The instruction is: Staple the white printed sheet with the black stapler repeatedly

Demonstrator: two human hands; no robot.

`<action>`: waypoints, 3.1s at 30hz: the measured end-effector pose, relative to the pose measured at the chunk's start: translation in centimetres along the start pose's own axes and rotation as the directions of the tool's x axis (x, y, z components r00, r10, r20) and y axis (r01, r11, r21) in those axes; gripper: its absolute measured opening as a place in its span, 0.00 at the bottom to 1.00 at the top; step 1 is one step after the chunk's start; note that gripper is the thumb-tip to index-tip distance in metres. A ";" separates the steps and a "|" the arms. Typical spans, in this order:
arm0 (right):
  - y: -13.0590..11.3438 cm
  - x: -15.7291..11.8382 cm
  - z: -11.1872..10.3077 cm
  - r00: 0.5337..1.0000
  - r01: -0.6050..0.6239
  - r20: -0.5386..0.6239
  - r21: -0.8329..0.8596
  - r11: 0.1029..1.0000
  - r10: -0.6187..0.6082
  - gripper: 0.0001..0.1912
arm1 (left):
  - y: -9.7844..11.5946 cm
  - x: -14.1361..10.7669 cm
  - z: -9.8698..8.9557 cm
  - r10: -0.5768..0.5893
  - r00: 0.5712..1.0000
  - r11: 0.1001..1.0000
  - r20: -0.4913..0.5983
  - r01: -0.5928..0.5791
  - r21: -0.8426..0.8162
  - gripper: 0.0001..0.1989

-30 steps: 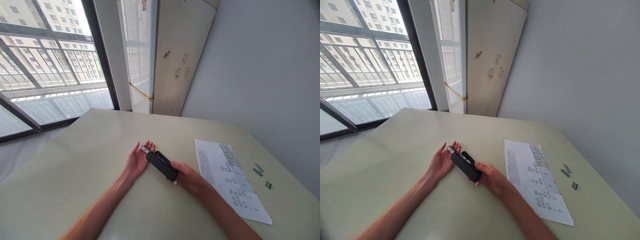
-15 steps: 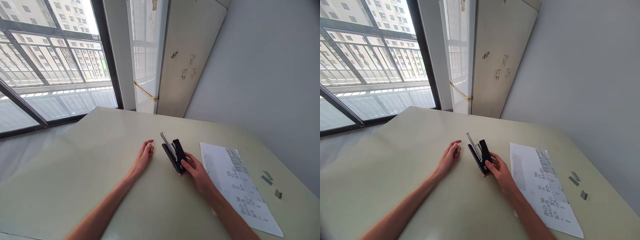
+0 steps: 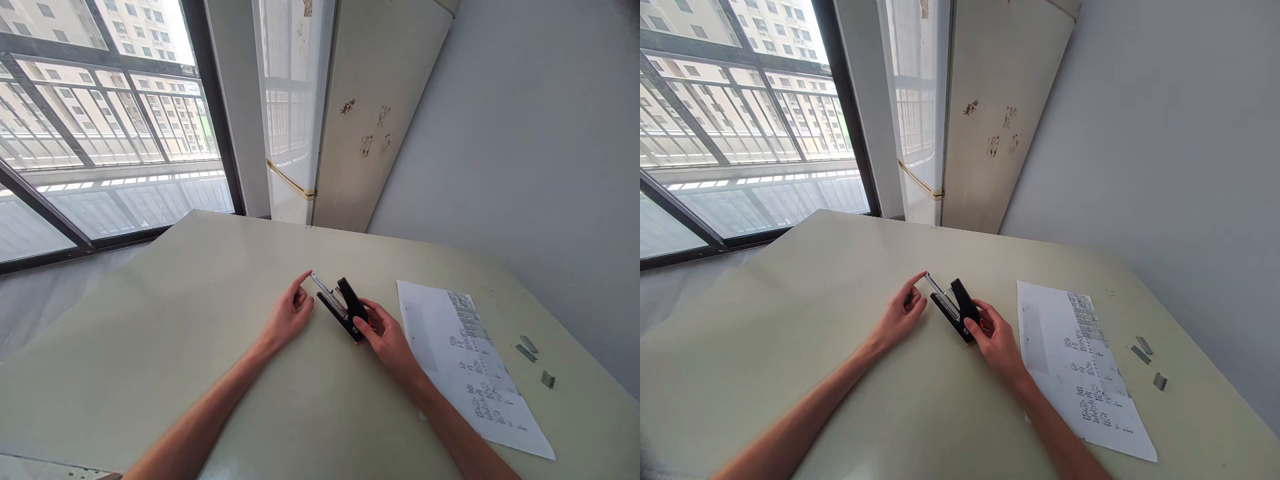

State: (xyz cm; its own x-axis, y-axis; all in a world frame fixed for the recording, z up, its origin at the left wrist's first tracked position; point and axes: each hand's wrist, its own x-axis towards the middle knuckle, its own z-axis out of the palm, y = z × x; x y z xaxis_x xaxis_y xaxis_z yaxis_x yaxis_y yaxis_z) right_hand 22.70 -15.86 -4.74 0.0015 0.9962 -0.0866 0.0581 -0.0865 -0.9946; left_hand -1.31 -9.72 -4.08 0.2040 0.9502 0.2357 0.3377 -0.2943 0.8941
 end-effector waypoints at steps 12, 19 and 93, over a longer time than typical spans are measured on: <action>-0.2 -0.6 0.5 0.999 0.038 -0.011 -0.026 0.999 -0.038 0.30 | 0.2 -0.2 0.4 -0.004 0.999 0.997 0.037 0.007 -0.083 0.27; -0.3 -0.8 0.7 0.990 0.104 -0.081 -0.150 0.983 -0.117 0.27 | -0.2 -0.4 0.4 0.041 0.997 0.999 0.064 -0.039 -0.032 0.25; 1.1 0.0 0.3 0.929 0.293 -0.060 -0.484 0.824 -0.366 0.17 | 1.1 -0.8 2.2 -0.077 0.994 0.988 -0.077 0.087 0.130 0.10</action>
State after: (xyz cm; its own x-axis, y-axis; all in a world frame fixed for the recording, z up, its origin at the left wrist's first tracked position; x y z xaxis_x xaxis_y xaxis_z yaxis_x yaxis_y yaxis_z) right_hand 22.46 -15.96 -5.85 0.0400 0.9572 0.2868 0.5317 0.2226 -0.8171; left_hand 0.93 -11.06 -4.11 0.1056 0.9751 0.1949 0.4707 -0.2217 0.8540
